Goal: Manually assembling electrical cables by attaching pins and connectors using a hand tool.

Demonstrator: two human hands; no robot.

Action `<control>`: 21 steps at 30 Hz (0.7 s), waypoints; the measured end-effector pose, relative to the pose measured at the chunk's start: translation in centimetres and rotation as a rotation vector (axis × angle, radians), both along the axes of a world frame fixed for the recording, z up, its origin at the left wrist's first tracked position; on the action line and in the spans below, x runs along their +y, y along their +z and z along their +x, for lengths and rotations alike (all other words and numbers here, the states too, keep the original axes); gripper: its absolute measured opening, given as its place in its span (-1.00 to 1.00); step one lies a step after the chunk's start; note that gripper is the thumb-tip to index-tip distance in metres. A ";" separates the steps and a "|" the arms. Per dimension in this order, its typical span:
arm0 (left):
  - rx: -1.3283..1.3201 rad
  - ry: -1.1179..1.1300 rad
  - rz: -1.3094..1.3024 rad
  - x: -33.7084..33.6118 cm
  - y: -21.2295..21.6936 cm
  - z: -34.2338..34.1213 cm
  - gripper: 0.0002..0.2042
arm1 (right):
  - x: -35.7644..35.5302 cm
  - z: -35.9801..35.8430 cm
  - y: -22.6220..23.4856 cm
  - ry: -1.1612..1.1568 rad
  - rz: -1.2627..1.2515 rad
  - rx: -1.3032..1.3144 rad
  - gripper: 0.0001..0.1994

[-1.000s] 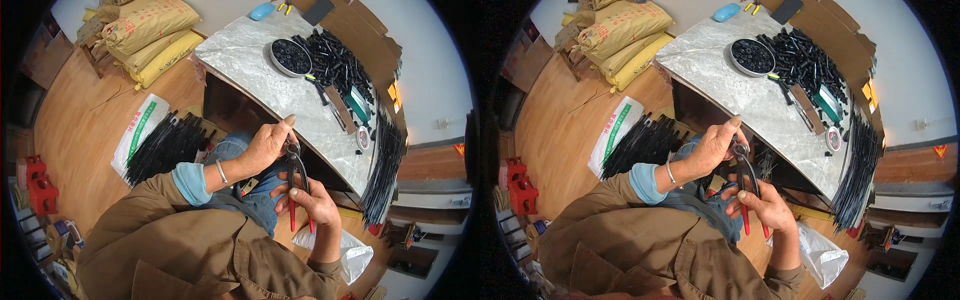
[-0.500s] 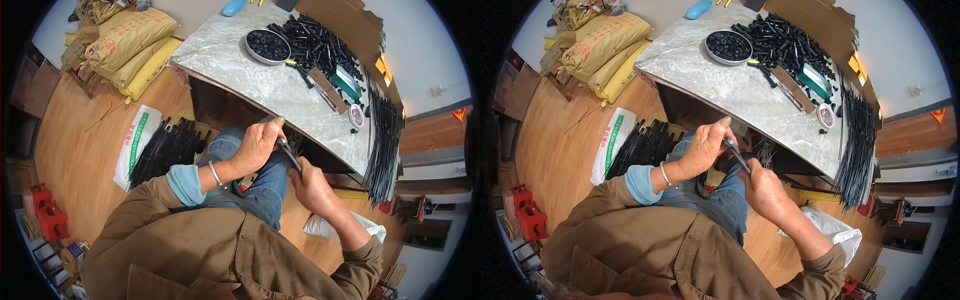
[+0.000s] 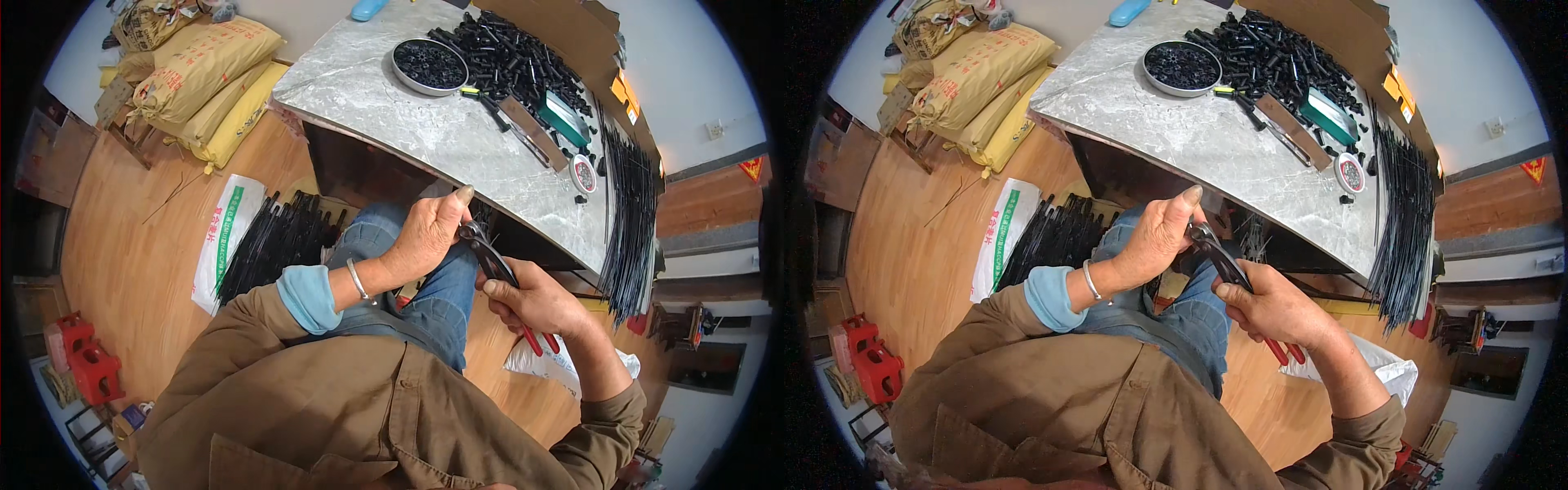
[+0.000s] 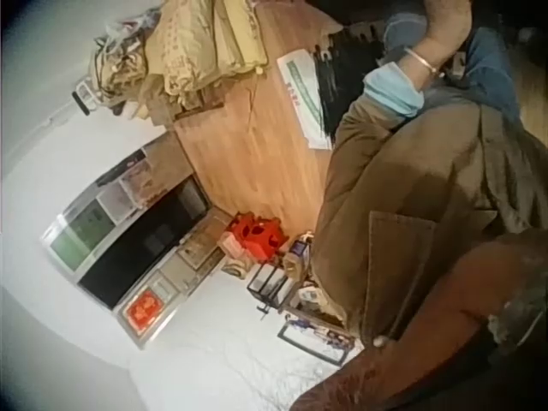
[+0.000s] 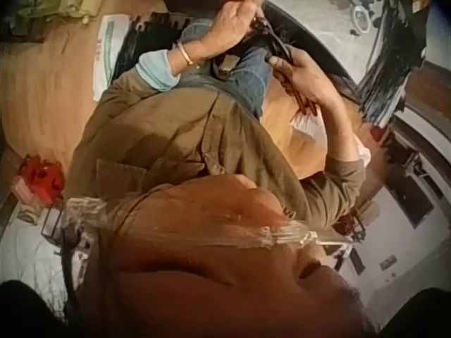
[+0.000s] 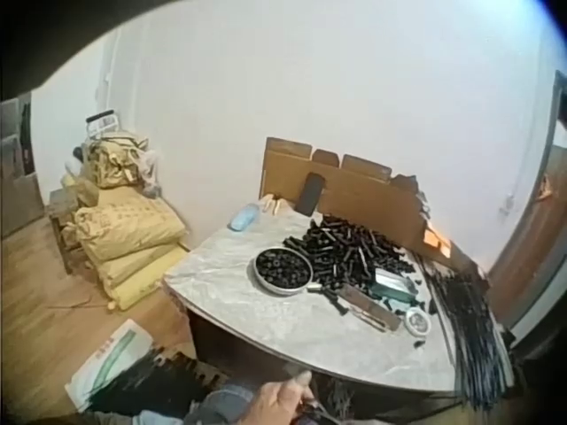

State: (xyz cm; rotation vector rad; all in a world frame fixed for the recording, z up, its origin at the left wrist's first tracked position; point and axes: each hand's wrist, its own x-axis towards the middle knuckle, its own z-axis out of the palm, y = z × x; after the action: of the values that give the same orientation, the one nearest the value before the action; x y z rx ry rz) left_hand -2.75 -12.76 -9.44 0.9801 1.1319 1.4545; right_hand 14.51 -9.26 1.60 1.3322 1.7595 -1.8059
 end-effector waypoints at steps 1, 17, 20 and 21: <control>0.028 0.014 -0.002 -0.1 -0.1 0.0 -0.41 | -0.3 -0.2 -0.1 -0.029 0.024 -0.011 -0.83; 0.233 0.457 0.458 3.5 10.5 -5.0 -0.53 | 5.6 -0.1 -4.9 0.152 1.077 -0.163 -0.65; -0.097 0.411 0.569 0.8 17.6 -13.1 -0.59 | 9.7 4.0 -8.5 0.110 1.262 -0.325 -0.53; -0.011 0.522 0.587 -1.8 18.6 -16.5 -0.58 | 10.5 3.2 -8.9 0.129 1.269 -0.281 -0.53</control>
State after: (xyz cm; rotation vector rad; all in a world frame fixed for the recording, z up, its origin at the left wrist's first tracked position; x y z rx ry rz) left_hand -19.29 -14.55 9.14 1.1088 1.0104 2.2966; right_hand 17.73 1.19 -7.33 1.6057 2.7856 -0.2198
